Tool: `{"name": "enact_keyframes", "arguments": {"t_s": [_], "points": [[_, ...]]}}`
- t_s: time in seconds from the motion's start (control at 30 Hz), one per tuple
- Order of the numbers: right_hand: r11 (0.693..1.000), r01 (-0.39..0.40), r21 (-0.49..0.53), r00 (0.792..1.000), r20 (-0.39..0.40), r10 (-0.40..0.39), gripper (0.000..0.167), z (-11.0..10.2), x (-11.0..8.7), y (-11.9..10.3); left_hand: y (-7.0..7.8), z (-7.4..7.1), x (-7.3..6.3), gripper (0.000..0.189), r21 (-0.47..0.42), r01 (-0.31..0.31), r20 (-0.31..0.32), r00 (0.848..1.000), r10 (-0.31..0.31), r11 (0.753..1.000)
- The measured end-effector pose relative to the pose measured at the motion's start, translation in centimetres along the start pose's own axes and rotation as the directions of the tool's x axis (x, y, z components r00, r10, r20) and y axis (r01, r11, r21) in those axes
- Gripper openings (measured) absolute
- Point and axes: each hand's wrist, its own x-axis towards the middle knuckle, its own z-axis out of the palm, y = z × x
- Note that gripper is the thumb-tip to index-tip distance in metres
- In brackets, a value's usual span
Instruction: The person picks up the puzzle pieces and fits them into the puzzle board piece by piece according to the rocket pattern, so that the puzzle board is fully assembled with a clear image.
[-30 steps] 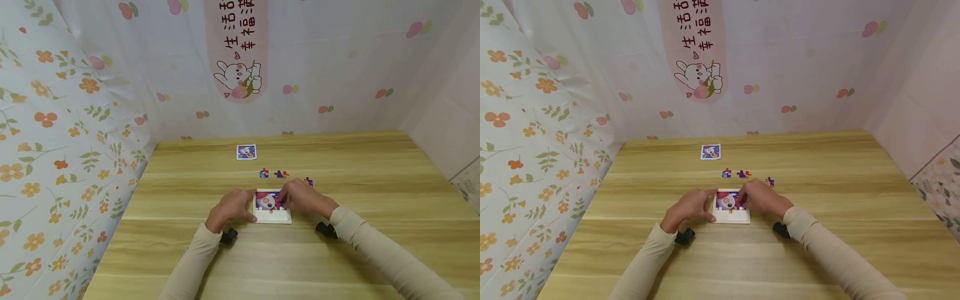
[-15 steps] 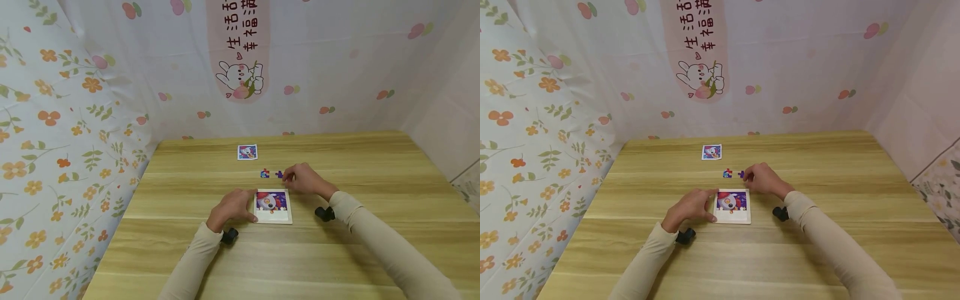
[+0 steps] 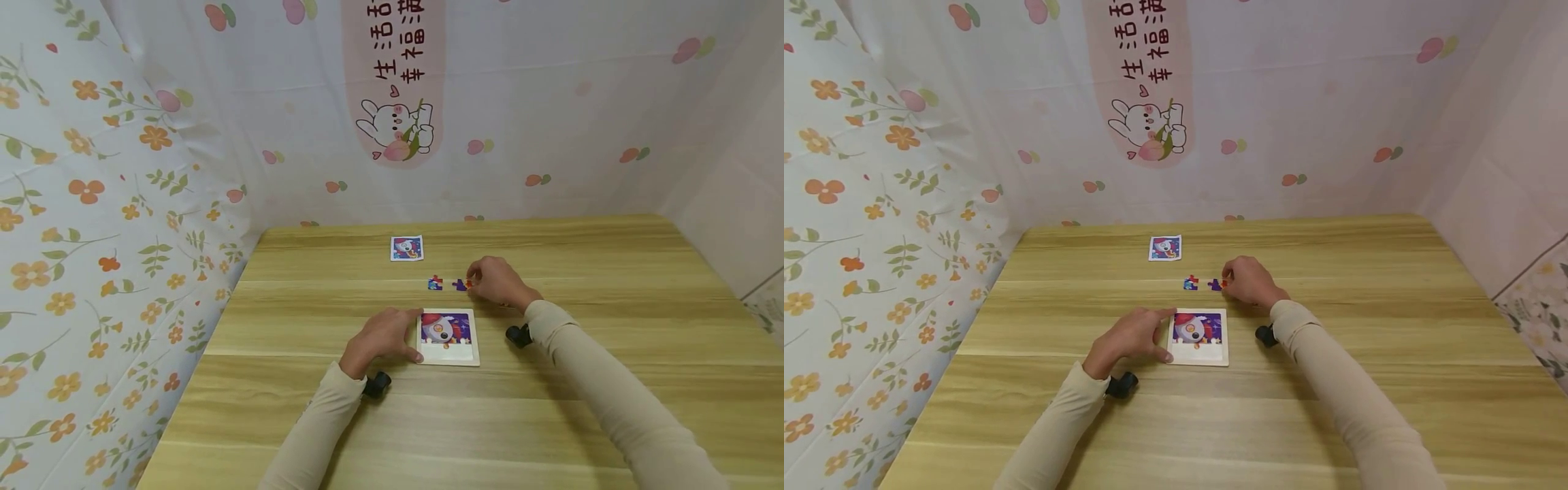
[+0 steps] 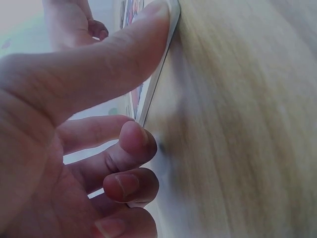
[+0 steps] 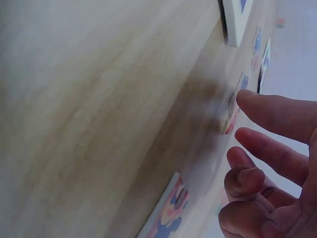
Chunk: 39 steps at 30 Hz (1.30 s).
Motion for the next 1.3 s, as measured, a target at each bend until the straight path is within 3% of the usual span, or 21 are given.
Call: {"name": "enact_keyframes", "arguments": {"t_s": [0.43, 0.93, 1.3], "points": [[1.000, -0.001, 0.011, 1.000, -0.007, 0.001, 0.021, 0.4, 0.5, 0.4, 0.0, 0.0, 0.0, 0.094, 0.007, -0.002, -0.006, 1.000, 0.002, 1.000], [0.986, -0.006, 0.168, 1.000, -0.016, 0.009, 0.006, -0.5, -0.1, -0.3, 0.0, 0.0, 0.0, 0.093, 0.009, 0.002, 0.000, 1.000, -0.002, 1.000], [0.977, -0.005, 0.213, 1.000, -0.002, 0.005, 0.010, -0.5, -0.5, 0.0, 0.0, -0.1, 0.1, 0.093, -0.011, 0.005, 0.006, 1.000, -0.005, 1.000]]}}
